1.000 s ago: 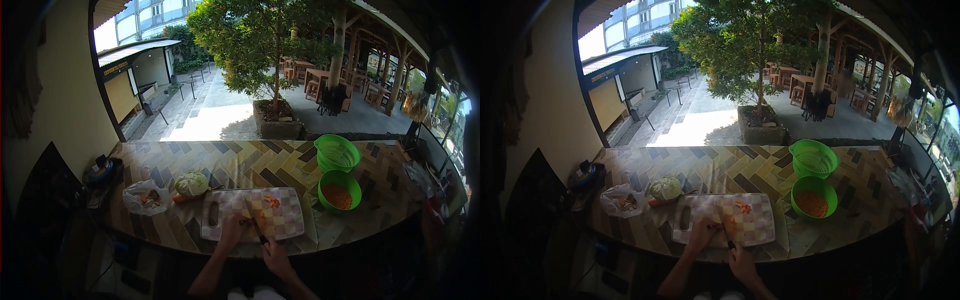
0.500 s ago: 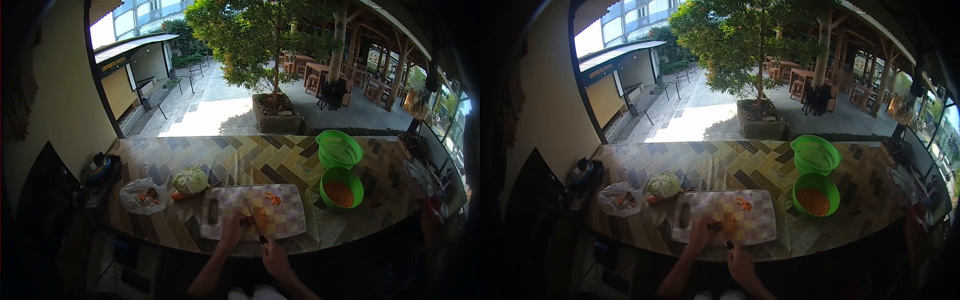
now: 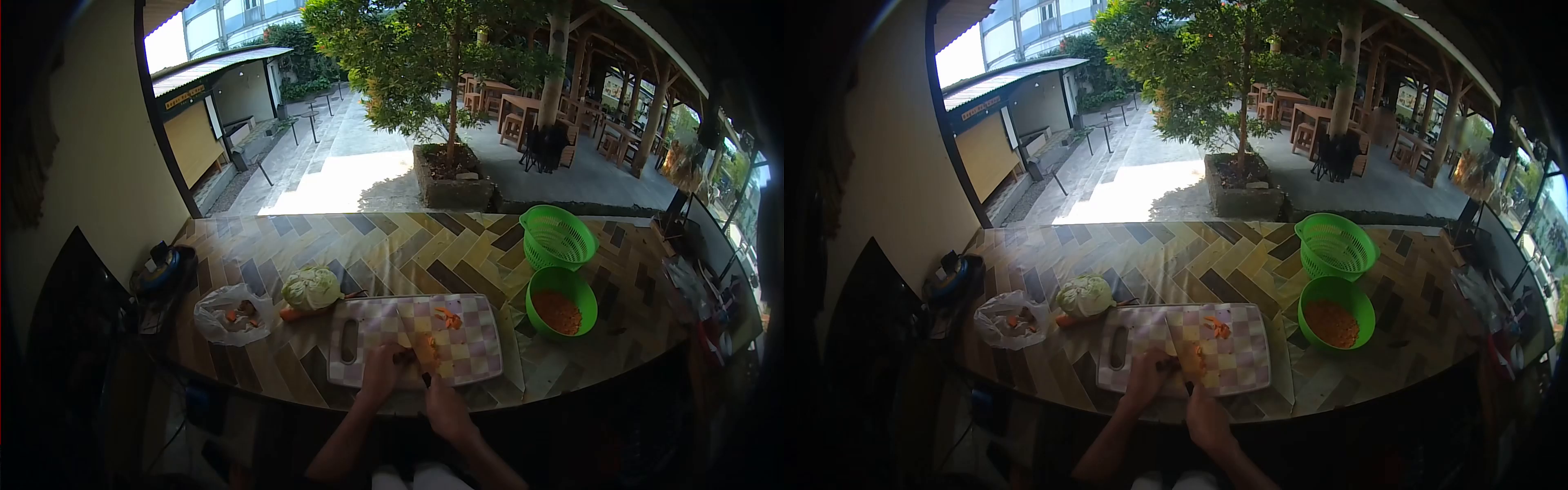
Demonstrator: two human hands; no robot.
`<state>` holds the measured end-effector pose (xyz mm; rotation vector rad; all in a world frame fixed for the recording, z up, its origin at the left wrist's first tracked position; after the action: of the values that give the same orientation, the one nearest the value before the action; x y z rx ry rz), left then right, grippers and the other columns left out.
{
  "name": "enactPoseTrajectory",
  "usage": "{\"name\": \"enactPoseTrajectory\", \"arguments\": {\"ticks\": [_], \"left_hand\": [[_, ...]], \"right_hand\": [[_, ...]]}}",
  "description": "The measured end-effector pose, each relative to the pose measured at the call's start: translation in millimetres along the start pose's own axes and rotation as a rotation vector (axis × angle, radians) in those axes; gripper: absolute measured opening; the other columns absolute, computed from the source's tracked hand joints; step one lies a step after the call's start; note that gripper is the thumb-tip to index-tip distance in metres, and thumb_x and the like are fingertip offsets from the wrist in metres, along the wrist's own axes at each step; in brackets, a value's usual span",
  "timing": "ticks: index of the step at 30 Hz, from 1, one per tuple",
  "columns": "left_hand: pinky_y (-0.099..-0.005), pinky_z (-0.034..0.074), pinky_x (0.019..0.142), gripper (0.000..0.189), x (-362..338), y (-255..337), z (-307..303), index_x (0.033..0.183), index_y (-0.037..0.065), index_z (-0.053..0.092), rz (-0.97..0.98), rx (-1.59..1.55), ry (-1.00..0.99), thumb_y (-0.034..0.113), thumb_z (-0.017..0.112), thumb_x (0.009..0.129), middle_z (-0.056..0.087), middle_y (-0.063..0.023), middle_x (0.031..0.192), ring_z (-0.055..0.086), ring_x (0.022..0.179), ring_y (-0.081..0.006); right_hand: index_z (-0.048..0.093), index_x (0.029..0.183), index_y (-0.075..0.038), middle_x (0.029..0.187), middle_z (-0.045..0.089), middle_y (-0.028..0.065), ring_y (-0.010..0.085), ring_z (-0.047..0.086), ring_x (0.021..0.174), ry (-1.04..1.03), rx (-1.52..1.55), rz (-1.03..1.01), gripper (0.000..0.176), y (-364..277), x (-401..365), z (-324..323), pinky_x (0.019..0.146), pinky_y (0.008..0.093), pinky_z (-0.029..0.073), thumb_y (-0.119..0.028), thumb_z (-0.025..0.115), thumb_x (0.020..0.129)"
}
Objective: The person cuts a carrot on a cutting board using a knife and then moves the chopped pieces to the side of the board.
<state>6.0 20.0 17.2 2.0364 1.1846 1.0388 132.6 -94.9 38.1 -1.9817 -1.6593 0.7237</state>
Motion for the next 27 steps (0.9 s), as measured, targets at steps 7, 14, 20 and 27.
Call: {"name": "enactPoseTrajectory", "arguments": {"ticks": [7, 14, 20, 27], "left_hand": [[-0.0365, 0.051, 0.069, 0.016, -1.9, 6.8, -1.9, 0.090, -0.001, 0.072, -0.052, -0.048, 0.006, 0.006, 0.072, 0.075, 0.068, -0.0172, 0.083, 0.067, 0.075, -0.0278], [-0.0341, 0.051, 0.069, 0.017, -2.4, -3.5, 2.8, 0.090, 0.001, 0.072, -0.033, -0.005, 0.010, 0.011, 0.074, 0.077, 0.068, -0.0154, 0.085, 0.066, 0.074, -0.0253], [-0.0358, 0.051, 0.068, 0.017, -3.1, 0.8, 1.3, 0.090, 0.001, 0.072, -0.057, -0.030, 0.008, 0.009, 0.074, 0.075, 0.068, -0.0166, 0.081, 0.066, 0.072, -0.0281], [-0.0362, 0.050, 0.068, 0.017, -0.8, -3.0, 1.0, 0.089, 0.001, 0.072, -0.068, -0.024, 0.007, 0.011, 0.074, 0.075, 0.067, -0.0180, 0.083, 0.066, 0.073, -0.0291]], "right_hand": [[0.041, 0.106, 0.001, 0.077, 0.062, 0.0304, 0.0495, 0.060, 0.078, 0.024, 0.088, -0.002, 0.020, 6.6, 0.8, 1.3, 0.069, 0.0594, 0.045, -0.015, 0.044, 0.095], [0.040, 0.108, 0.002, 0.077, 0.063, 0.0301, 0.0484, 0.061, 0.077, -0.012, -0.039, -0.009, 0.022, 3.9, -2.1, 1.3, 0.069, 0.0586, 0.047, -0.016, 0.043, 0.095], [0.041, 0.111, 0.003, 0.078, 0.063, 0.0289, 0.0471, 0.061, 0.080, 0.095, -0.062, 0.004, 0.026, 12.5, 9.8, 5.7, 0.071, 0.0564, 0.048, -0.018, 0.044, 0.096], [0.044, 0.106, 0.002, 0.078, 0.062, 0.0261, 0.0461, 0.060, 0.079, 0.091, 0.183, -0.122, 0.025, 11.7, 0.9, -9.2, 0.067, 0.0543, 0.044, -0.019, 0.050, 0.095]]}}
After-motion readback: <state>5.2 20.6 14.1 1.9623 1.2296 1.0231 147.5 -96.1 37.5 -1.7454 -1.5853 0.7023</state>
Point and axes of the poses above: each hand's wrist, its own x-axis towards the middle knuckle, its own z-axis out of the palm, y = z × x, the point moved 2 cm from there along x, towards the middle knuckle
